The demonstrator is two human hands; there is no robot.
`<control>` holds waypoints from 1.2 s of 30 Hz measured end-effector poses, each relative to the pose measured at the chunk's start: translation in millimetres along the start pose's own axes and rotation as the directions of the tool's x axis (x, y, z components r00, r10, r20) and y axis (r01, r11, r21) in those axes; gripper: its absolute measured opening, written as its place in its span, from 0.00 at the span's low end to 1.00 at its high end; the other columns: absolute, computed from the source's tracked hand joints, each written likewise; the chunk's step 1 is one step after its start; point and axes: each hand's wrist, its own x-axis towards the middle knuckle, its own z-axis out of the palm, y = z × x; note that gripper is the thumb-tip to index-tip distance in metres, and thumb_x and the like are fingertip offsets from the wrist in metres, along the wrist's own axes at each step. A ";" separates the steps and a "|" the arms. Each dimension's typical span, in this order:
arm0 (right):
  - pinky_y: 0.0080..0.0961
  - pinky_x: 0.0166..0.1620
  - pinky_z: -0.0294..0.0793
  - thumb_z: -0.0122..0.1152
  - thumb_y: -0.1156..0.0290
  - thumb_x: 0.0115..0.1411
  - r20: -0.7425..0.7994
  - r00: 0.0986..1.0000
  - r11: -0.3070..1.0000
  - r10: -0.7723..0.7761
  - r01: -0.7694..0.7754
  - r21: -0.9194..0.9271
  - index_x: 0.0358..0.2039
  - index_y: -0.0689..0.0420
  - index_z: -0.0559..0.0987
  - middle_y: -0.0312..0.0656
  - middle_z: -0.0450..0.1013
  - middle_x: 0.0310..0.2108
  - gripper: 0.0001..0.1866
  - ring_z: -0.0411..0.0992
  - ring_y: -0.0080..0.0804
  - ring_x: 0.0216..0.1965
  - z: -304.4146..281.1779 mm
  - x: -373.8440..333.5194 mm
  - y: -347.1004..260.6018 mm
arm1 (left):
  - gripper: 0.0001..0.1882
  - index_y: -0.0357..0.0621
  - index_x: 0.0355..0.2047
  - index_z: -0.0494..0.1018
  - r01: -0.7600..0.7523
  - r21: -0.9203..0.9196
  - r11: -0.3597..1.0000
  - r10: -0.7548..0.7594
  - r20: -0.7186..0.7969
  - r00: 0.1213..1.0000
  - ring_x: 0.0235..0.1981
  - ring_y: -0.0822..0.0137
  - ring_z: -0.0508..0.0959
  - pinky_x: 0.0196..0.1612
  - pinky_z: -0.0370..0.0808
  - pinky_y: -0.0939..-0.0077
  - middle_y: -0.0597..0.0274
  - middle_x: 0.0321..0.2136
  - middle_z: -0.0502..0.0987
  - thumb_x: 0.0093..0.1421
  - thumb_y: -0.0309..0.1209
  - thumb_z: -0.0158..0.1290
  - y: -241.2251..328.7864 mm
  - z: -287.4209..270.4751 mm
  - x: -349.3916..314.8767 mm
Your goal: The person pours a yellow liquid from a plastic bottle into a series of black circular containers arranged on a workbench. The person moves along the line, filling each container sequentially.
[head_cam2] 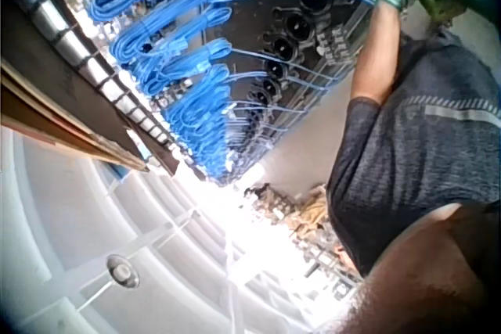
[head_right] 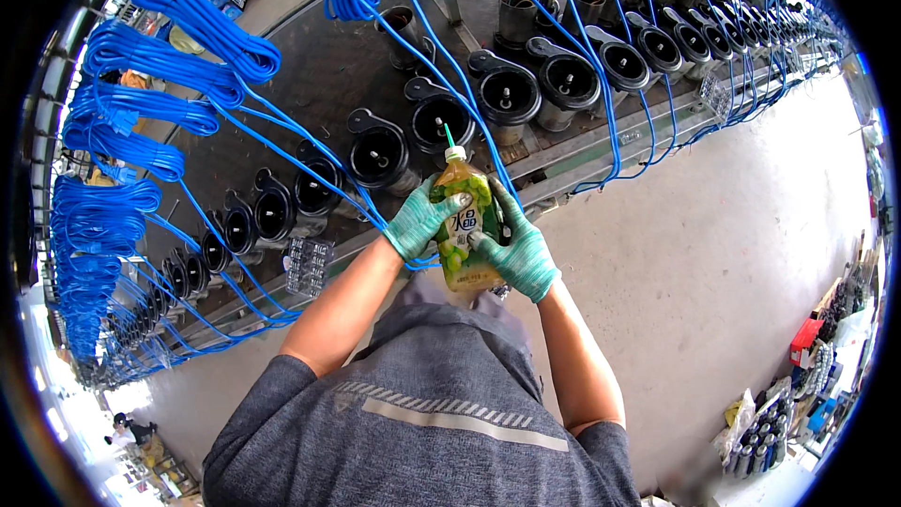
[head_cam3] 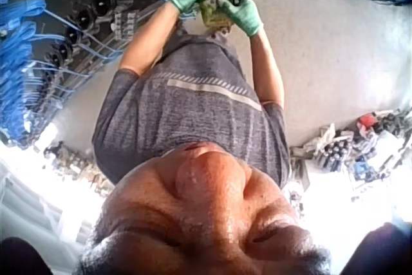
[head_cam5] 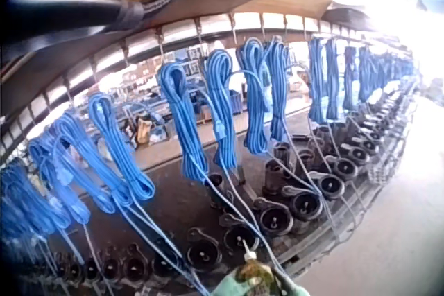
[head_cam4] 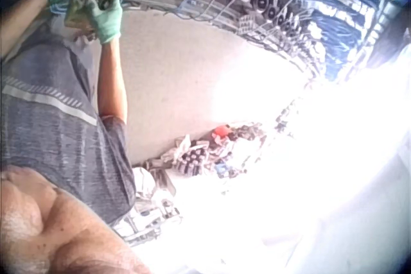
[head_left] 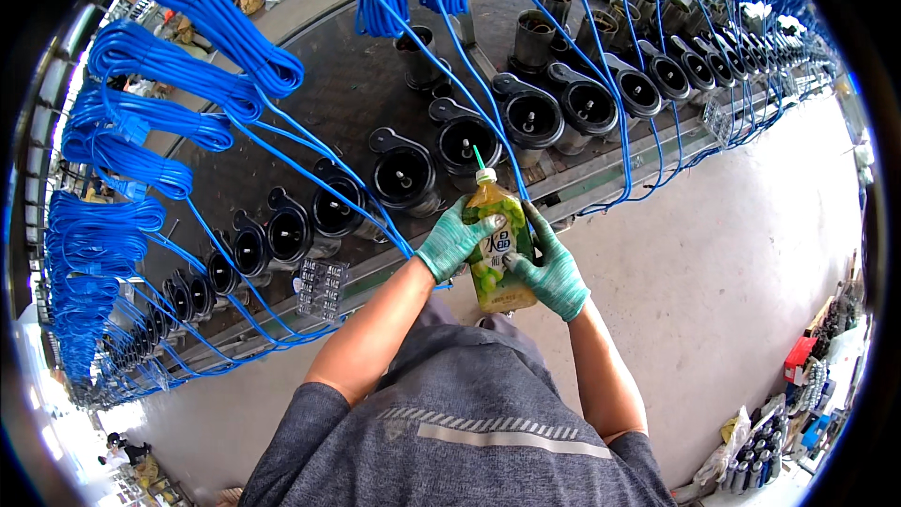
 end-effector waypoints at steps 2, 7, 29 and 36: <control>0.28 0.59 0.77 0.68 0.75 0.60 -0.015 1.000 1.000 -0.018 0.018 -0.018 0.78 0.49 0.56 0.44 0.77 0.60 0.48 0.76 0.28 0.57 -10.8 -2.2 -4.1 | 0.28 0.42 0.63 0.69 -0.015 -0.005 1.000 0.015 0.019 1.000 0.52 0.66 0.82 0.55 0.83 0.67 0.60 0.53 0.80 0.65 0.27 0.65 1.1 8.4 8.2; 0.29 0.58 0.78 0.69 0.72 0.61 -0.093 0.993 0.996 -0.074 0.069 -0.063 0.79 0.46 0.56 0.44 0.77 0.60 0.48 0.77 0.27 0.54 -41.8 -4.1 -3.8 | 0.32 0.42 0.66 0.68 -0.003 0.113 0.994 0.000 0.024 1.000 0.56 0.67 0.80 0.60 0.79 0.66 0.61 0.56 0.79 0.63 0.29 0.67 4.5 37.1 34.9; 0.27 0.56 0.79 0.70 0.72 0.60 -0.243 0.967 0.985 0.069 -0.106 -0.140 0.77 0.50 0.59 0.43 0.78 0.57 0.46 0.76 0.25 0.53 -57.8 15.1 -49.6 | 0.29 0.42 0.63 0.70 0.113 -0.022 0.993 -0.110 0.108 0.988 0.52 0.66 0.81 0.57 0.81 0.68 0.60 0.53 0.81 0.64 0.29 0.66 -11.5 43.4 93.6; 0.30 0.62 0.75 0.70 0.73 0.60 -0.269 0.962 0.991 -0.050 0.015 -0.134 0.78 0.50 0.55 0.46 0.72 0.65 0.49 0.74 0.29 0.59 -99.7 11.0 -34.5 | 0.34 0.42 0.65 0.67 0.084 0.076 0.994 -0.095 0.159 0.983 0.55 0.66 0.81 0.58 0.80 0.68 0.59 0.54 0.80 0.62 0.30 0.68 -3.0 84.5 121.5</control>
